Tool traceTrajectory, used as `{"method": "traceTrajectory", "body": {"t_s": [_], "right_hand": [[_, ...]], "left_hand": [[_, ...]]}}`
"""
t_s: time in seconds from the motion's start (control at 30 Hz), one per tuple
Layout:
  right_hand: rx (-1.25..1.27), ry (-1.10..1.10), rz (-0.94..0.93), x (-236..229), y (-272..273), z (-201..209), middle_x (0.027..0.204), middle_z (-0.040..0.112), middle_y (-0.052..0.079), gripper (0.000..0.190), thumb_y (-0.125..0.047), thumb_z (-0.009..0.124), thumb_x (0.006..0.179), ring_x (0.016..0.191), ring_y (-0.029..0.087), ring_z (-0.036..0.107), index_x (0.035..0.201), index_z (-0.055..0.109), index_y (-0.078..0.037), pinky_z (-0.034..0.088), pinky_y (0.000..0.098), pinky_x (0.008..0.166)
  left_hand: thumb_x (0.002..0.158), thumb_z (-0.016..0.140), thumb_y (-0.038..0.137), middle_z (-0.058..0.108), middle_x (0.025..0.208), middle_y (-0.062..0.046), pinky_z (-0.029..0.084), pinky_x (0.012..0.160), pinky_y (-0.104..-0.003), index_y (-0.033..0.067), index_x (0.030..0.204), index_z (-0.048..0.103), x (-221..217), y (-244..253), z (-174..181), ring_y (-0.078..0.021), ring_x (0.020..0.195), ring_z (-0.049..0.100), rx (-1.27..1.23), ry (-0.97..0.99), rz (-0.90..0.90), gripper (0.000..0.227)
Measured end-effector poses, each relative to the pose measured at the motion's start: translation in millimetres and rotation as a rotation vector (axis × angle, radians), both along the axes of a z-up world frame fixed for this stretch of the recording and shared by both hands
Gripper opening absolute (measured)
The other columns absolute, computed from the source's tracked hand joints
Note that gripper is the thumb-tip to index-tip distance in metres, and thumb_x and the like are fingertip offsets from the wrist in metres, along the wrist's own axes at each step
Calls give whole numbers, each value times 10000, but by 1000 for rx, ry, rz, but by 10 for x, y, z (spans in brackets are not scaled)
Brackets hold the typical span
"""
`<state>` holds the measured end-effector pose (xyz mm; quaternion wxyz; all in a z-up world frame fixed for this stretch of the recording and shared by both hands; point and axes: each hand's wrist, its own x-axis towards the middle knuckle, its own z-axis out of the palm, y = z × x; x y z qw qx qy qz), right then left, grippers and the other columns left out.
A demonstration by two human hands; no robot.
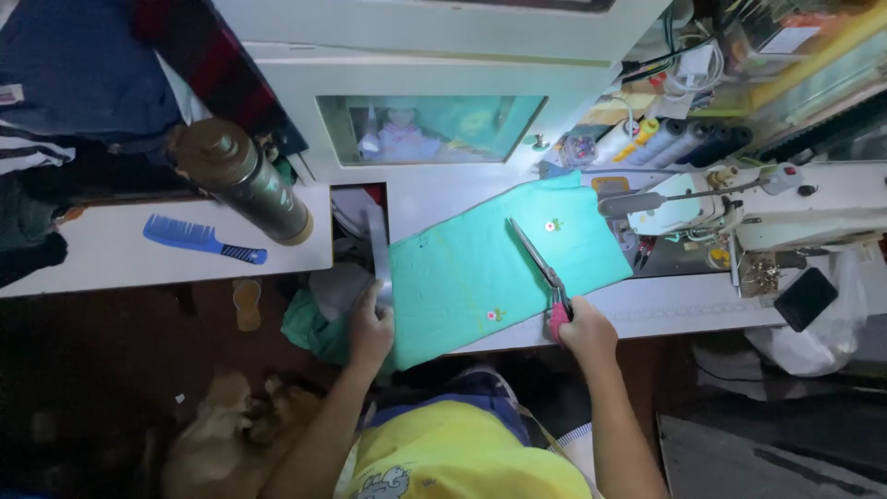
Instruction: Cutting a piece of green fabric with scissors and then sorting through various small fabric scraps on a work table next to a sewing machine.
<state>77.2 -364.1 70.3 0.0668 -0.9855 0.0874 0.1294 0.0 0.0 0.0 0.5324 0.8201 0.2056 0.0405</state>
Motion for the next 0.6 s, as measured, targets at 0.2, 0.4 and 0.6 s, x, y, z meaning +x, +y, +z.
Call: {"method": "traceTrajectory", "body": {"t_s": [0.2,0.4,0.6], "right_hand": [[2,-19,3,259,-168,-90,946,679,91,187,-291,586,800,1044,339,709,956,628,-197,573,476,913],[49,25,-49,213,-154,71,910,676,83,187,-336,604,776,1023,347,710,921,618,-219,570,477,895],[106,31,-47,170,-133,116,901,679,115,236,-419,629,826,1024,377,696,911,635,-199,566,498,894]], "left_hand": [[782,693,-22,733,1161,-145,612,766,-305,133,1350,677,75,-354,-15,-247,935,732,-220,-144,9,589],[900,682,194,494,1538,-185,618,921,-340,167,1585,420,799,-1341,-400,-308,1230,636,-416,-67,-243,734],[908,731,295,658,1355,-167,576,987,-443,155,1527,515,1056,-1250,-259,-320,1189,673,-26,-72,-420,671]]}}
